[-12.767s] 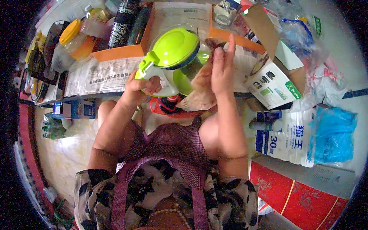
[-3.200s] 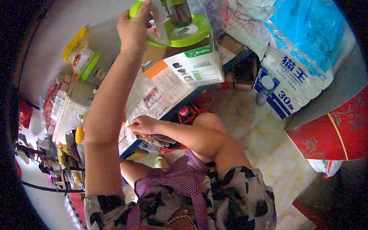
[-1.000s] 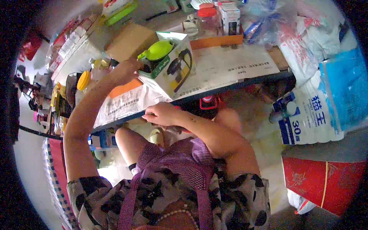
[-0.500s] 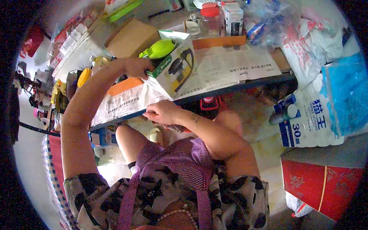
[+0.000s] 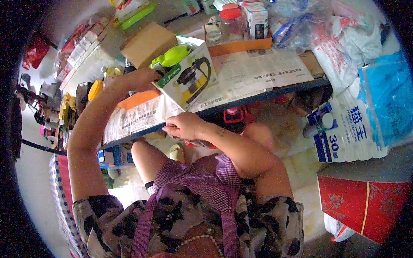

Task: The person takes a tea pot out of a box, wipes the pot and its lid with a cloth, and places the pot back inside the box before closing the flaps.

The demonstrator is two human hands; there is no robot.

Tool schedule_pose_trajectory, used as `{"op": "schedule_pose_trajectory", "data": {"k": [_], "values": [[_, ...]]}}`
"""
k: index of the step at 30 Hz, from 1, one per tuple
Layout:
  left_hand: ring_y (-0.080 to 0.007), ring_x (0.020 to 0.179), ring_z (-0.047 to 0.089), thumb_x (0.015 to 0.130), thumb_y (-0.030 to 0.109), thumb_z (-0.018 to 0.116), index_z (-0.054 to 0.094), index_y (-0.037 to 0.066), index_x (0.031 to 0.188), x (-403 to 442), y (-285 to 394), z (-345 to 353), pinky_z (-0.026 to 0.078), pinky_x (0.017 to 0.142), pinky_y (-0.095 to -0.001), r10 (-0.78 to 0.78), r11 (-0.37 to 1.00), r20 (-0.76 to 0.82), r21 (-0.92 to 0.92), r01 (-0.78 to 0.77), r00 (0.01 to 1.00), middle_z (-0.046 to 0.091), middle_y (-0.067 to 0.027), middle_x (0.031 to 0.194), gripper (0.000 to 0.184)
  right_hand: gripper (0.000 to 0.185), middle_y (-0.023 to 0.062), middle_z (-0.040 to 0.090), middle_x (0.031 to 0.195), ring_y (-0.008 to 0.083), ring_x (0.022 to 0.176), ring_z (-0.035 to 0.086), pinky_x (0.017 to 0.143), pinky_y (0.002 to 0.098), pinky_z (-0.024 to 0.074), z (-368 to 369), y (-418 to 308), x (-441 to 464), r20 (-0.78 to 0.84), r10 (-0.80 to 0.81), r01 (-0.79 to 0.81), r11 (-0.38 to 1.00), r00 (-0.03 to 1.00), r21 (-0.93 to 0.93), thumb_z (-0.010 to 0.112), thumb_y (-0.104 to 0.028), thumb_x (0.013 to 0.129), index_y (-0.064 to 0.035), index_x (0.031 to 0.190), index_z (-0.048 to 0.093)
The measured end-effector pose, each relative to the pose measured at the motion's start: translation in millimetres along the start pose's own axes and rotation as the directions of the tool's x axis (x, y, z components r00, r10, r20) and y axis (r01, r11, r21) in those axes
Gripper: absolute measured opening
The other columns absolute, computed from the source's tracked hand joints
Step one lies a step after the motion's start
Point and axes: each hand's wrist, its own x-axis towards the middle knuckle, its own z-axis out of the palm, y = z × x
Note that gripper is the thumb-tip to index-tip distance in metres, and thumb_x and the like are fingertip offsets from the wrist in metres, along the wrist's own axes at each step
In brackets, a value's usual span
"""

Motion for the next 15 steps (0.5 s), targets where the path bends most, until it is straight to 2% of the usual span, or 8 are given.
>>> {"op": "schedule_pose_trajectory", "data": {"k": [1, 4, 7, 8, 11, 13, 15], "values": [[-0.0364, 0.087, 0.059, 0.074, 0.024, 0.065, 0.059, -0.001, 0.1, -0.4, -2.6, 1.1, 0.046, 0.077, -0.044, 0.024, 0.999, 0.019, -0.035, -0.023, 1.0, 0.061, -0.0222, 0.087, 0.036, 0.031, 0.0144, 0.062, 0.066, 0.032, 0.065, 0.062, 0.061, 0.041, 0.0471, 1.5, 1.2, 0.5, -0.003, -0.009, 0.009, 1.0, 1.0, -0.005, 0.054, -0.037, 0.085, -0.0074, 0.082, 0.061], [-0.0292, 0.086, 0.059, 0.07, 0.022, 0.065, 0.059, -0.003, 0.099, 0.4, 13.7, -25.4, 0.045, 0.077, -0.0402, 0.041, 0.984, 0.184, -0.178, -0.007, 0.982, 0.062, -0.0164, 0.086, 0.038, 0.03, 0.0141, 0.062, 0.067, 0.0304, 0.065, 0.062, 0.061, 0.0406, 0.0473, 4.9, -1.8, 2.9, 0.116, 0.091, -0.097, 0.994, 0.989, 0.045, 0.054, -0.036, 0.086, -0.0069, 0.082, 0.062], [-0.0207, 0.088, 0.056, 0.066, 0.018, 0.064, 0.059, -0.003, 0.096, 18.9, -2.5, -33.2, 0.044, 0.078, -0.0361, 0.036, 0.819, 0.351, -0.548, 0.173, 0.936, 0.06, -0.0086, 0.084, 0.037, 0.03, 0.0134, 0.063, 0.067, 0.0293, 0.063, 0.062, 0.06, 0.0398, 0.0475, 12.9, -1.9, 3.3, 0.097, 0.032, -0.035, 0.999, 0.995, 0.034, 0.054, -0.035, 0.086, -0.0068, 0.083, 0.062], [-0.0154, 0.088, 0.053, 0.063, 0.016, 0.061, 0.06, -0.003, 0.094, 27.7, -10.6, -30.7, 0.042, 0.08, -0.0319, 0.02, 0.811, 0.404, -0.542, 0.222, 0.914, 0.059, -0.0052, 0.087, 0.036, 0.029, 0.0131, 0.062, 0.066, 0.0295, 0.062, 0.062, 0.059, 0.039, 0.0475, 13.6, -4.3, 3.0, 0.086, 0.018, -0.022, 0.998, 0.996, 0.052, 0.054, -0.036, 0.086, -0.0072, 0.083, 0.062], [-0.0146, 0.086, 0.053, 0.065, 0.019, 0.061, 0.061, -0.001, 0.094, 33.0, -16.9, -24.4, 0.041, 0.08, -0.0298, 0.084, 0.757, 0.407, -0.619, 0.207, 0.91, 0.06, -0.006, 0.086, 0.035, 0.029, 0.0132, 0.062, 0.066, 0.0299, 0.063, 0.062, 0.06, 0.0392, 0.0474, 8.6, -9.7, 3.0, 0.097, 0.013, -0.02, 0.997, 0.995, 0.069, 0.054, -0.036, 0.086, -0.008, 0.084, 0.062], [-0.0119, 0.076, 0.053, 0.068, 0.019, 0.057, 0.063, 0.004, 0.084, 20.7, -6.0, -29.1, 0.041, 0.07, -0.0287, 0.043, 0.539, 0.372, -0.79, 0.292, 0.927, 0.061, -0.0031, 0.081, 0.023, 0.029, 0.0135, 0.062, 0.067, 0.0298, 0.064, 0.062, 0.06, 0.0391, 0.0473, 3.6, -10.8, 3.4, 0.127, 0.082, -0.093, 0.992, 0.988, 0.081, 0.054, -0.036, 0.086, -0.0084, 0.085, 0.062], [-0.0117, 0.074, 0.055, 0.072, 0.021, 0.055, 0.064, 0.006, 0.083, 18.7, 2.8, -33.6, 0.042, 0.066, -0.0281, -0.056, 0.557, 0.369, -0.759, 0.336, 0.928, 0.062, -0.0031, 0.083, 0.02, 0.029, 0.0136, 0.062, 0.067, 0.0297, 0.064, 0.062, 0.06, 0.0391, 0.0472, 2.1, -8.6, 4.5, 0.128, 0.097, -0.106, 0.992, 0.987, 0.064, 0.054, -0.037, 0.086, -0.0089, 0.085, 0.062]]}}
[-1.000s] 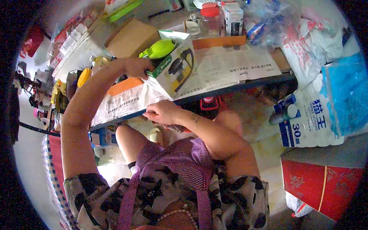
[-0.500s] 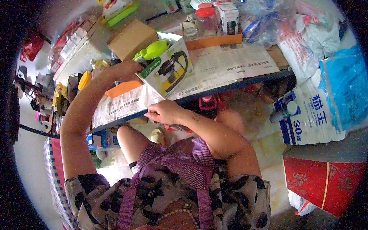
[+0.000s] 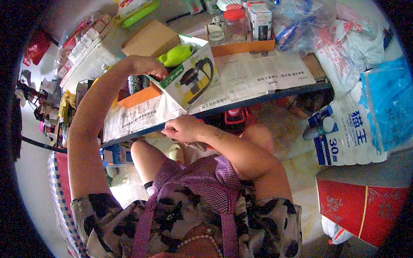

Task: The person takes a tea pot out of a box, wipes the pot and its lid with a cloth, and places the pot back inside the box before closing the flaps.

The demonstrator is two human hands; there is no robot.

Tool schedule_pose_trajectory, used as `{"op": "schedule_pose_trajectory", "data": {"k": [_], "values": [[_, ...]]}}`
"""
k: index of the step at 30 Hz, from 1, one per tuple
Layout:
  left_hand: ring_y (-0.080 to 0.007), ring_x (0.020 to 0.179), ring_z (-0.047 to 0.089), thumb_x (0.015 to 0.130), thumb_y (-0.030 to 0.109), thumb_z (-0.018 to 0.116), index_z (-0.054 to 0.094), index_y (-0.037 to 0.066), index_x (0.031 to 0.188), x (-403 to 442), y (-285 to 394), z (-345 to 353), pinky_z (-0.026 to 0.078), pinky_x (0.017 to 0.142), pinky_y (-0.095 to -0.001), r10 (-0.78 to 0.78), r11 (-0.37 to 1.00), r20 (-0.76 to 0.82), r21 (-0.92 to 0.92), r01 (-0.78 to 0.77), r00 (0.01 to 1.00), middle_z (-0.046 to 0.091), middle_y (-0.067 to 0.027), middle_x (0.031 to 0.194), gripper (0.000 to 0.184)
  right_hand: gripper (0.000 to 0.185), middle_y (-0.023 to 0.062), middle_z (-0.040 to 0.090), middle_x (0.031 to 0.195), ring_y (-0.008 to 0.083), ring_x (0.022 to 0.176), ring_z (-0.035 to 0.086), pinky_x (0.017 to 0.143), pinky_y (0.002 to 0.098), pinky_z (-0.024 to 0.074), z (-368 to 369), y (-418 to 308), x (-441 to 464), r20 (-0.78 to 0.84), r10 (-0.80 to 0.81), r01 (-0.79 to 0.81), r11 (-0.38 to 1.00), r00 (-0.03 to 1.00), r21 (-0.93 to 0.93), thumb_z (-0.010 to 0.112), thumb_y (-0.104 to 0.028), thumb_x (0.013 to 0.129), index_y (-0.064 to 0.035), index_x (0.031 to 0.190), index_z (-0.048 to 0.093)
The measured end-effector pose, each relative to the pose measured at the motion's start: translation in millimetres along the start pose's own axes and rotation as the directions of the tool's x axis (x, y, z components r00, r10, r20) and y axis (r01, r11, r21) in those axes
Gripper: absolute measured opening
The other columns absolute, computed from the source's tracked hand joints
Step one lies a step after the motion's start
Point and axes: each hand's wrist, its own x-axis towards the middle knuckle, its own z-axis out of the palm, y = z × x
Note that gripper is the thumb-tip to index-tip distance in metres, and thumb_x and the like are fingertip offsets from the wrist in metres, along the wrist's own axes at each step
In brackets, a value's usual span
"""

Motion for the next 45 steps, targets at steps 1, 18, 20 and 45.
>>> {"op": "schedule_pose_trajectory", "data": {"k": [1, 18, 20, 45], "values": [[-0.0128, 0.077, 0.057, 0.075, 0.022, 0.054, 0.065, 0.006, 0.087, 2.4, 3.2, 0.7, 0.043, 0.068, -0.0281, -0.04, 0.985, -0.064, 0.165, 0.05, 0.997, 0.064, -0.0046, 0.088, 0.023, 0.029, 0.0135, 0.062, 0.066, 0.0297, 0.063, 0.062, 0.06, 0.039, 0.0472, 0.7, 3.0, 0.8, -0.012, -0.02, 0.02, 0.999, 1.0, -0.025, 0.053, -0.037, 0.086, -0.0092, 0.085, 0.062], [-0.0151, 0.087, 0.055, 0.083, 0.031, 0.056, 0.058, 0.006, 0.113, 94.4, -68.9, -7.2, 0.045, 0.076, -0.0319, 0.033, 0.915, -0.101, 0.403, 0.01, 0.994, 0.063, -0.0065, 0.101, 0.039, 0.034, 0.0123, 0.062, 0.068, 0.0329, 0.069, 0.061, 0.062, 0.0414, 0.0472, -33.8, -0.7, -7.5, -0.297, -0.05, 0.045, 0.999, 0.954, -0.026, 0.053, -0.04, 0.086, -0.008, 0.085, 0.062], [-0.0157, 0.085, 0.055, 0.083, 0.027, 0.057, 0.059, 0.005, 0.111, 88.2, -66.0, -4.2, 0.046, 0.075, -0.0319, 0.093, 0.896, -0.044, 0.44, -0.064, 0.995, 0.063, -0.0075, 0.099, 0.037, 0.03, 0.0142, 0.063, 0.071, 0.0347, 0.069, 0.062, 0.062, 0.0414, 0.0483, -38.8, 0.7, -7.1, -0.357, -0.013, 0.026, 0.999, 0.934, 0.03, 0.054, -0.036, 0.086, -0.0089, 0.099, 0.059], [-0.0298, 0.096, 0.055, 0.065, 0.036, 0.071, 0.058, 0.009, 0.105, 35.5, -67.1, -43.8, 0.046, 0.078, -0.0432, 0.569, 0.544, -0.476, 0.829, 0.127, 0.671, 0.059, -0.0122, 0.099, 0.05, 0.02, 0.0005, 0.057, 0.078, 0.0072, 0.061, 0.05, 0.053, 0.0221, 0.0422, -150.9, 20.9, -39.6, -0.997, 0.026, 0.511, 0.858, 0.073, 0.06, 0.047, -0.022, 0.094, -0.0043, 0.093, 0.057]]}}
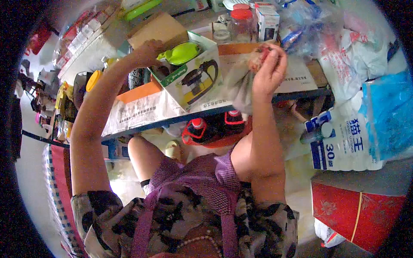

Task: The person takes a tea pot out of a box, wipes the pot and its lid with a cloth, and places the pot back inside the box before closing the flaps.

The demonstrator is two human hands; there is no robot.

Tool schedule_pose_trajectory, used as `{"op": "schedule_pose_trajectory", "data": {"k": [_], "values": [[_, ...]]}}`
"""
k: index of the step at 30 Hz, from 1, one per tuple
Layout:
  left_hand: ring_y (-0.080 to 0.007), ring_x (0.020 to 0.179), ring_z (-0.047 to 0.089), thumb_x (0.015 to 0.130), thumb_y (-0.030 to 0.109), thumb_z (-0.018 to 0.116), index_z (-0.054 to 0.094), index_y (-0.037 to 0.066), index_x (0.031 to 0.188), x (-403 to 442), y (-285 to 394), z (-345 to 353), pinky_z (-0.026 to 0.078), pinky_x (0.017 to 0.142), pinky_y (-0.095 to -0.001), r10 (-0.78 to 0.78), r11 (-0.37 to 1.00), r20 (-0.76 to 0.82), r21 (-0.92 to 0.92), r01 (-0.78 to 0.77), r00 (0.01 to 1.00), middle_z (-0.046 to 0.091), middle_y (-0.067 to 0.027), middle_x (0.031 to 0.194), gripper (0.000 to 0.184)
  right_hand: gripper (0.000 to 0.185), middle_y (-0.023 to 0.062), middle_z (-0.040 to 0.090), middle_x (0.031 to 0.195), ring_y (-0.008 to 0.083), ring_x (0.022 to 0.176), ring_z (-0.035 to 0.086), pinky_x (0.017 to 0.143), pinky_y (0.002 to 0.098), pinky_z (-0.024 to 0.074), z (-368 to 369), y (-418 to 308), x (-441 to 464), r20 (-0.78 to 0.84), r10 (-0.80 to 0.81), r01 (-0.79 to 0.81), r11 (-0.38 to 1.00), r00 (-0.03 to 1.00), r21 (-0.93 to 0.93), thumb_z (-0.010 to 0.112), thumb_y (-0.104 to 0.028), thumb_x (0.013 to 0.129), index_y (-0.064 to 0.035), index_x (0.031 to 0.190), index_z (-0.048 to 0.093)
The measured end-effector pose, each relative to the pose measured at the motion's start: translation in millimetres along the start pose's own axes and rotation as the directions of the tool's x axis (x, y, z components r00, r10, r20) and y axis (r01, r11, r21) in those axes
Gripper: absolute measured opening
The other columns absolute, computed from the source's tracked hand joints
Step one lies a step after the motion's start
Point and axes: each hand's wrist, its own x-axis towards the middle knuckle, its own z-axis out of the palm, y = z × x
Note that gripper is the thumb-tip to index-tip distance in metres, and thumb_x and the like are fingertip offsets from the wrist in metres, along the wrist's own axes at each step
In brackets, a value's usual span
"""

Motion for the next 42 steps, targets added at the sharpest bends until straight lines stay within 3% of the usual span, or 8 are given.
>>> {"op": "schedule_pose_trajectory", "data": {"k": [4, 9, 10, 13, 16, 27, 32, 42], "values": [[-0.031, 0.106, 0.053, 0.063, 0.033, 0.073, 0.057, 0.011, 0.111, 4.0, 42.5, -15.3, 0.043, 0.086, -0.0445, -0.319, 0.939, 0.13, 0.173, 0.295, 0.939, 0.06, -0.0114, 0.108, 0.055, 0.021, 0.0016, 0.058, 0.084, 0.0056, 0.07, 0.049, 0.063, 0.0199, 0.0407, -4.5, 22.4, 5.3, 0.031, 0.011, -0.005, 0.981, 0.999, -0.192, 0.048, -0.022, 0.094, -0.0032, 0.094, 0.056], [-0.0321, 0.104, 0.052, 0.065, 0.034, 0.07, 0.056, 0.01, 0.11, 3.4, 38.2, -6.2, 0.044, 0.086, -0.0459, -0.261, 0.947, 0.133, 0.227, 0.227, 0.956, 0.059, -0.0116, 0.107, 0.052, 0.025, -0.0002, 0.058, 0.077, 0.0064, 0.064, 0.049, 0.058, 0.021, 0.0411, -17.5, 36.7, 7.2, 0.019, 0.008, -0.001, 0.933, 1.0, -0.359, 0.053, -0.026, 0.091, -0.0033, 0.083, 0.058], [-0.0328, 0.102, 0.052, 0.065, 0.035, 0.07, 0.056, 0.009, 0.109, -0.2, 40.5, -9.6, 0.044, 0.085, -0.0468, -0.228, 0.945, 0.139, 0.271, 0.184, 0.964, 0.059, -0.0122, 0.105, 0.053, 0.025, 0.0015, 0.06, 0.076, 0.0087, 0.067, 0.052, 0.063, 0.0223, 0.0413, -15.9, 16.1, 3.9, 0.022, 0.273, -0.259, 0.932, 0.962, -0.253, 0.053, -0.025, 0.09, -0.0034, 0.081, 0.061], [-0.0289, 0.108, 0.052, 0.065, 0.025, 0.073, 0.056, 0.008, 0.11, -0.6, 52.7, -24.9, 0.044, 0.086, -0.0425, -0.323, 0.935, 0.117, 0.194, 0.297, 0.939, 0.059, -0.0109, 0.112, 0.052, 0.023, 0.0024, 0.06, 0.073, 0.0098, 0.067, 0.053, 0.063, 0.0233, 0.0408, -23.8, 15.1, 3.0, 0.324, 0.431, -0.388, 0.902, 0.843, -0.189, 0.053, -0.023, 0.089, -0.0035, 0.08, 0.062], [-0.0265, 0.097, 0.055, 0.064, 0.024, 0.076, 0.053, 0.004, 0.105, 3.9, 26.8, -15.7, 0.045, 0.082, -0.0372, -0.159, 0.864, -0.038, -0.489, 0.12, 0.987, 0.06, -0.0137, 0.099, 0.051, 0.022, 0.002, 0.06, 0.072, 0.009, 0.067, 0.054, 0.061, 0.0234, 0.0417, -7.7, 14.2, -21.3, 0.433, 0.534, -0.402, 0.841, 0.726, -0.363, 0.052, -0.02, 0.088, -0.0027, 0.078, 0.063], [-0.0208, 0.098, 0.054, 0.074, 0.013, 0.071, 0.049, 0.002, 0.114, -39.5, 13.6, -91.4, 0.043, 0.087, -0.0303, -0.405, 0.737, -0.479, -0.676, -0.033, 0.778, 0.058, -0.0079, 0.105, 0.047, 0.022, 0.003, 0.063, 0.074, 0.0083, 0.067, 0.055, 0.064, 0.0216, 0.0431, 4.6, 19.0, -32.3, 0.495, 0.507, -0.482, 0.856, 0.706, -0.188, 0.05, -0.019, 0.089, -0.0017, 0.085, 0.063], [-0.0229, 0.102, 0.054, 0.082, 0.012, 0.064, 0.039, 0.007, 0.128, -70.7, 10.7, -124.0, 0.05, 0.082, -0.0352, -0.55, 0.4, -0.45, -0.881, -0.251, 0.704, 0.047, -0.0131, 0.122, 0.052, 0.024, 0.0035, 0.063, 0.073, 0.0082, 0.067, 0.056, 0.064, 0.0226, 0.0445, 2.7, 17.6, -32.3, 0.462, 0.483, -0.427, 0.875, 0.744, -0.227, 0.052, -0.022, 0.089, -0.0012, 0.086, 0.064], [-0.0162, 0.09, 0.058, 0.08, 0.015, 0.067, 0.048, -0.002, 0.112, -194.2, 17.3, -133.5, 0.045, 0.082, -0.0277, -0.702, 0.509, -0.506, -0.849, -0.145, 0.5, 0.059, -0.0089, 0.1, 0.041, 0.033, 0.016, 0.065, 0.081, 0.0291, 0.076, 0.064, 0.07, 0.0366, 0.0484, -15.9, 28.6, 11.1, 0.414, 0.372, 0.206, 0.485, 0.831, -0.85, 0.055, -0.032, 0.084, -0.0027, 0.096, 0.062]]}}
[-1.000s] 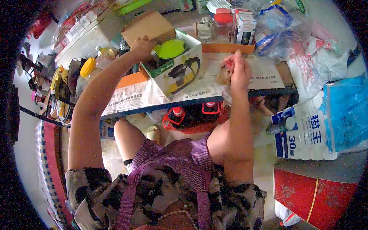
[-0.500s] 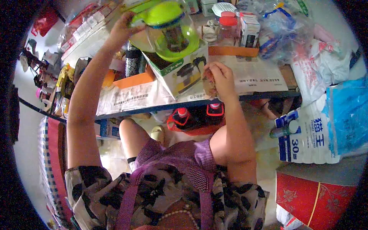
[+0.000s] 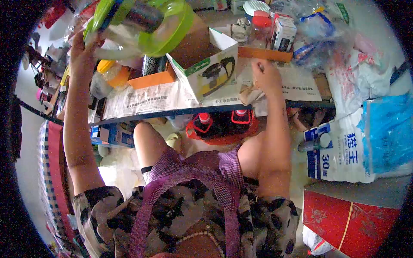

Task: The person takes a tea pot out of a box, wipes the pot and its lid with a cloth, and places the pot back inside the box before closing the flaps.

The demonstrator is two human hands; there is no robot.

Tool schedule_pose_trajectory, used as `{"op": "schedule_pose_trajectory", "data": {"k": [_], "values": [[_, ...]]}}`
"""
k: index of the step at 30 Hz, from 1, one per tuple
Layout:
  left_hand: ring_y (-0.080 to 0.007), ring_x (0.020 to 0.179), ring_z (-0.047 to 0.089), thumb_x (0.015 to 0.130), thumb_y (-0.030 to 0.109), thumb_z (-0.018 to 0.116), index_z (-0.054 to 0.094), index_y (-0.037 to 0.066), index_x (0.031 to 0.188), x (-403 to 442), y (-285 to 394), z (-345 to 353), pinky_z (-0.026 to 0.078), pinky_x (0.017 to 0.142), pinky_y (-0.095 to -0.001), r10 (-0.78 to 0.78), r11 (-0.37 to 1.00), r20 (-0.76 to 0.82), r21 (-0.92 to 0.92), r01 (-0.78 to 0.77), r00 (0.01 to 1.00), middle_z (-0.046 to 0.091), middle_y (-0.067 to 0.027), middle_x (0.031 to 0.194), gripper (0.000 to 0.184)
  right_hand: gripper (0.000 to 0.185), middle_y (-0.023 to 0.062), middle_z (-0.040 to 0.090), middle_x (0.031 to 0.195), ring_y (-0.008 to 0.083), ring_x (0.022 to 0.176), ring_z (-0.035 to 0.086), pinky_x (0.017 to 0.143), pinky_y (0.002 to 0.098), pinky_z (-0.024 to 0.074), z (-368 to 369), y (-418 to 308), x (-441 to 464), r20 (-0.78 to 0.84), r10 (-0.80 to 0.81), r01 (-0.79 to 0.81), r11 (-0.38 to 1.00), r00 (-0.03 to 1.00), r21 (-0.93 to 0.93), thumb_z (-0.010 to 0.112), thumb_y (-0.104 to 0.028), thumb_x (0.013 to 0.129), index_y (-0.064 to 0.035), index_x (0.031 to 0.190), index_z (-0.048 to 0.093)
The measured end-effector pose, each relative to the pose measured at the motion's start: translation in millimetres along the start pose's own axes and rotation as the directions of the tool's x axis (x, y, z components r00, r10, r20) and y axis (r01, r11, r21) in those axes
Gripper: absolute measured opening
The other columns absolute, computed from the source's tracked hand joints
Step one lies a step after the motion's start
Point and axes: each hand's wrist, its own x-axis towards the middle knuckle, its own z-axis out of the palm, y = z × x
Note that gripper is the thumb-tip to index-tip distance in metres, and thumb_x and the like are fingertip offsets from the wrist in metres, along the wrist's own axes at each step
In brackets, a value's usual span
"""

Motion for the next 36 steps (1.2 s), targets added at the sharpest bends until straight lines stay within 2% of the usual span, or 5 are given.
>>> {"op": "schedule_pose_trajectory", "data": {"k": [7, 11, 15, 25, 36], "values": [[-0.0144, 0.099, 0.052, 0.076, 0.01, 0.069, 0.048, 0.001, 0.112, -81.9, -9.6, -42.9, 0.042, 0.085, -0.0273, -0.085, 0.975, -0.077, 0.2, 0.099, 0.993, 0.056, -0.0076, 0.106, 0.043, 0.03, 0.0148, 0.064, 0.097, 0.0263, 0.085, 0.062, 0.072, 0.0319, 0.048, -9.8, 11.5, 1.5, 0.21, -0.271, 0.343, 0.719, 0.939, -0.604, 0.06, -0.023, 0.08, -0.0052, 0.104, 0.06], [-0.0137, 0.094, 0.051, 0.075, 0.005, 0.069, 0.048, 0.002, 0.11, -113.4, -42.8, -55.9, 0.041, 0.084, -0.0262, -0.042, 0.939, -0.083, 0.338, 0.068, 0.996, 0.055, -0.0059, 0.1, 0.041, 0.024, 0.0136, 0.064, 0.098, 0.0236, 0.087, 0.062, 0.075, 0.0305, 0.0479, -14.5, -119.8, 28.0, 0.079, -0.425, 0.431, 0.878, 0.902, -0.206, 0.054, -0.018, 0.086, -0.0057, 0.105, 0.06], [-0.014, 0.091, 0.05, 0.074, 0.007, 0.069, 0.048, 0.001, 0.107, -137.5, -47.3, -54.9, 0.041, 0.082, -0.0261, -0.112, 0.971, -0.12, 0.196, 0.134, 0.986, 0.053, -0.0055, 0.098, 0.04, 0.029, 0.0066, 0.063, 0.097, 0.0155, 0.08, 0.06, 0.069, 0.0304, 0.048, 62.8, -153.7, 81.0, 0.571, -0.298, 0.372, 0.928, 0.765, -0.013, 0.046, -0.027, 0.091, -0.01, 0.114, 0.055], [-0.0122, 0.09, 0.048, 0.071, -0.001, 0.065, 0.046, 0.003, 0.107, -177.3, -49.9, -95.1, 0.039, 0.082, -0.0253, -0.185, 0.959, -0.084, 0.204, 0.199, 0.979, 0.051, -0.0044, 0.097, 0.042, 0.061, 0.0145, 0.046, 0.129, 0.0291, 0.112, 0.048, 0.086, 0.0485, 0.0426, 149.8, -160.8, 92.0, 0.988, 0.143, -0.491, 0.866, 0.058, -0.096, 0.035, -0.057, 0.09, -0.0106, 0.128, 0.045], [-0.0142, 0.095, 0.048, 0.074, 0.01, 0.068, 0.046, 0.003, 0.112, -184.2, -67.3, -106.9, 0.038, 0.086, -0.0269, -0.215, 0.947, -0.129, 0.213, 0.239, 0.968, 0.05, -0.0046, 0.101, 0.044, 0.067, 0.0104, 0.054, 0.112, 0.0217, 0.105, 0.053, 0.079, 0.0426, 0.0482, 136.6, -159.8, 115.7, 0.959, 0.083, -0.406, 0.913, 0.27, 0.035, 0.053, -0.055, 0.082, -0.0059, 0.126, 0.042]]}}
